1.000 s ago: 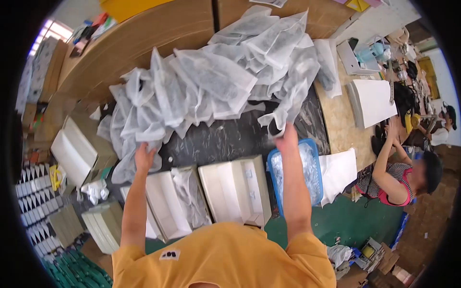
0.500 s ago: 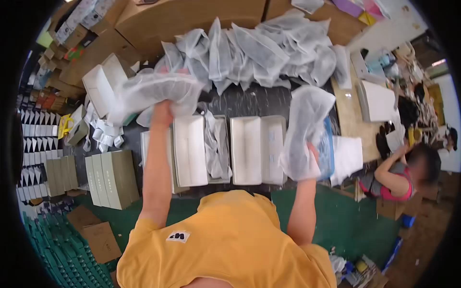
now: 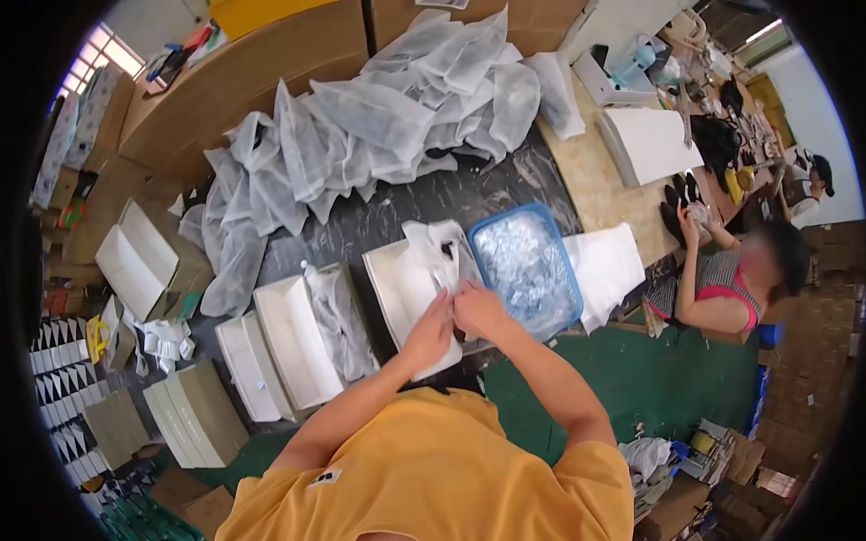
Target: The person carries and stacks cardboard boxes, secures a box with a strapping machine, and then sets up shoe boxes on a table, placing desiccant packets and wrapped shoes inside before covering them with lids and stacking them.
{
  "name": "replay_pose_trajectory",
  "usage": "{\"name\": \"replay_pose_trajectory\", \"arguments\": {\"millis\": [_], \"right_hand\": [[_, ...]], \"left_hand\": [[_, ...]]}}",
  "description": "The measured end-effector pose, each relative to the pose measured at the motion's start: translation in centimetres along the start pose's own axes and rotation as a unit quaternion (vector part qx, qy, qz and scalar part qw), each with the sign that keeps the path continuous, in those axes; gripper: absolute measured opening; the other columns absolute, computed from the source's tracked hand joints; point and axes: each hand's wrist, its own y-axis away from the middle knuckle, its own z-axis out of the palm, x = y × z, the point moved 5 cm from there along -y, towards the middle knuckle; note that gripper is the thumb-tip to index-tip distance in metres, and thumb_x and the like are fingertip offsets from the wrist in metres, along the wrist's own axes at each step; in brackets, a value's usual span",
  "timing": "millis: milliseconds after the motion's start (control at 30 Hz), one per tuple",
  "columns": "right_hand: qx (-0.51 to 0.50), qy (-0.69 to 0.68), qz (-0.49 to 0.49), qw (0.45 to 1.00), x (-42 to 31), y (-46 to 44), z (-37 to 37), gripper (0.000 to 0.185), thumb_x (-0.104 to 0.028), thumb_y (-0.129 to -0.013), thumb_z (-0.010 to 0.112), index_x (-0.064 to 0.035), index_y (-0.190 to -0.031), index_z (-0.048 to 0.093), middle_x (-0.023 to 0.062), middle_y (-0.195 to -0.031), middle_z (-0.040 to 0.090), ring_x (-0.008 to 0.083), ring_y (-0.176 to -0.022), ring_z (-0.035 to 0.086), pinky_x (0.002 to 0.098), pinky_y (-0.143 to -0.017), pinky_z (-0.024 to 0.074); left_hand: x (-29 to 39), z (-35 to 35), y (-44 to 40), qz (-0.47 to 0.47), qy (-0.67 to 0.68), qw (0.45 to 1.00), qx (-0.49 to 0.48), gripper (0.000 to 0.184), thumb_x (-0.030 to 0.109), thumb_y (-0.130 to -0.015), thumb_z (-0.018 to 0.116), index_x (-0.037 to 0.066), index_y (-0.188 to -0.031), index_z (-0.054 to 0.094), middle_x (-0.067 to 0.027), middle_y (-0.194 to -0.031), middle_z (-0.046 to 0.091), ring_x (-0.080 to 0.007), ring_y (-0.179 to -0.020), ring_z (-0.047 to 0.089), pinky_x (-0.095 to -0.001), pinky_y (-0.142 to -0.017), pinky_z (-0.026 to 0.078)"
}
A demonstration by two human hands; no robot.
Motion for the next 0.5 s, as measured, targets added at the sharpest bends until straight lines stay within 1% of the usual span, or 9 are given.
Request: {"name": "replay_pose_trajectory", "arguments": {"millis": [67, 133, 200, 233, 267, 300, 367, 433, 500], "right_hand": [[-0.157, -0.086, 0.046, 0.983, 4.7, -3.2, -0.3, 0.023, -0.021, -0.086, 0.057, -0.0104, -0.102, 0.069, 0.0171, -0.094, 0.068, 0.0362, -0.09, 0.066, 0.0484, -0.077, 0.0521], [0.062, -0.255, 0.04, 0.964, 13.5, -10.4, -1.3, 0.022, -0.023, -0.086, 0.059, -0.0075, -0.099, 0.068, 0.0176, -0.097, 0.068, 0.0368, -0.09, 0.066, 0.0473, -0.078, 0.0515], [0.198, -0.179, 0.274, 0.924, 23.5, -16.6, -4.1, 0.028, -0.029, -0.091, 0.06, -0.0031, -0.1, 0.065, 0.0222, -0.098, 0.067, 0.0414, -0.092, 0.064, 0.047, -0.079, 0.0504], [0.285, -0.201, 0.312, 0.884, 29.1, -19.3, -3.8, 0.034, -0.033, -0.091, 0.062, -0.0006, -0.101, 0.064, 0.0256, -0.099, 0.066, 0.0427, -0.094, 0.064, 0.0457, -0.081, 0.0503], [0.314, -0.189, 0.373, 0.853, 34.6, -21.6, -2.7, 0.044, -0.034, -0.088, 0.069, 0.0036, -0.112, 0.064, 0.0201, -0.105, 0.07, 0.03, -0.095, 0.067, 0.0413, -0.083, 0.0503], [0.353, -0.189, 0.413, 0.818, 38.0, -23.4, -2.1, 0.048, -0.033, -0.087, 0.072, 0.0059, -0.114, 0.063, 0.0193, -0.108, 0.07, 0.0294, -0.096, 0.066, 0.0408, -0.084, 0.0501], [0.387, -0.19, 0.453, 0.781, 40.1, -26.7, -1.1, 0.053, -0.032, -0.085, 0.074, 0.0083, -0.117, 0.062, 0.0185, -0.11, 0.069, 0.0288, -0.096, 0.066, 0.0404, -0.085, 0.0499], [0.283, -0.547, 0.523, 0.59, 39.2, -27.3, 2.1, 0.055, -0.026, -0.083, 0.075, 0.0102, -0.121, 0.059, 0.0165, -0.112, 0.068, 0.0272, -0.094, 0.066, 0.039, -0.085, 0.0504], [0.417, -0.465, 0.393, 0.675, 39.6, -26.0, 3.9, 0.049, -0.02, -0.085, 0.071, 0.0095, -0.122, 0.058, 0.0166, -0.113, 0.066, 0.0256, -0.093, 0.065, 0.0382, -0.084, 0.0514]], "left_hand": [[-0.8, 1.8, 0.3, 0.06, -0.289, 0.936, -0.19, 0.055, 0.021, -0.087, 0.062, 0.005, -0.137, 0.049, -0.0237, -0.153, 0.032, -0.0357, -0.143, 0.03, -0.0531, -0.116, 0.025], [-2.5, 1.9, -0.2, 0.104, -0.33, 0.883, -0.318, 0.049, 0.015, -0.086, 0.059, 0.009, -0.135, 0.053, -0.0167, -0.15, 0.039, -0.0293, -0.144, 0.031, -0.0573, -0.115, 0.023], [-2.1, -2.3, -2.7, 0.089, -0.249, 0.898, -0.351, 0.048, 0.015, -0.084, 0.061, 0.011, -0.132, 0.056, -0.0151, -0.144, 0.047, -0.0313, -0.139, 0.038, -0.0529, -0.115, 0.028], [-1.0, -7.1, -5.9, -0.001, -0.176, 0.959, -0.223, 0.048, 0.015, -0.083, 0.063, 0.011, -0.131, 0.057, -0.0144, -0.141, 0.05, -0.0321, -0.136, 0.042, -0.0508, -0.114, 0.03], [-0.9, -12.1, -9.0, -0.086, -0.098, 0.988, -0.081, 0.049, 0.016, -0.082, 0.064, 0.011, -0.13, 0.058, -0.0137, -0.138, 0.053, -0.033, -0.133, 0.045, -0.0488, -0.112, 0.033], [-0.6, -18.3, -12.2, 0.026, -0.223, 0.969, 0.108, 0.048, 0.017, -0.082, 0.066, 0.008, -0.128, 0.058, -0.0148, -0.132, 0.057, -0.0347, -0.128, 0.05, -0.0452, -0.11, 0.037], [-3.1, -28.3, -17.1, -0.052, -0.328, 0.851, 0.406, 0.039, 0.023, -0.088, 0.065, 0.0, -0.119, 0.057, -0.021, -0.124, 0.059, -0.0364, -0.118, 0.054, -0.0475, -0.101, 0.04], [-9.2, -35.1, -22.2, -0.162, -0.24, 0.854, 0.433, 0.047, 0.028, -0.084, 0.073, -0.002, -0.116, 0.056, -0.0235, -0.104, 0.064, -0.0424, -0.098, 0.06, -0.0451, -0.088, 0.047], [-12.9, -36.7, -26.5, -0.262, -0.266, 0.858, 0.353, 0.051, 0.026, -0.082, 0.076, -0.004, -0.118, 0.056, -0.021, -0.104, 0.066, -0.0384, -0.094, 0.063, -0.0428, -0.085, 0.049]]}}
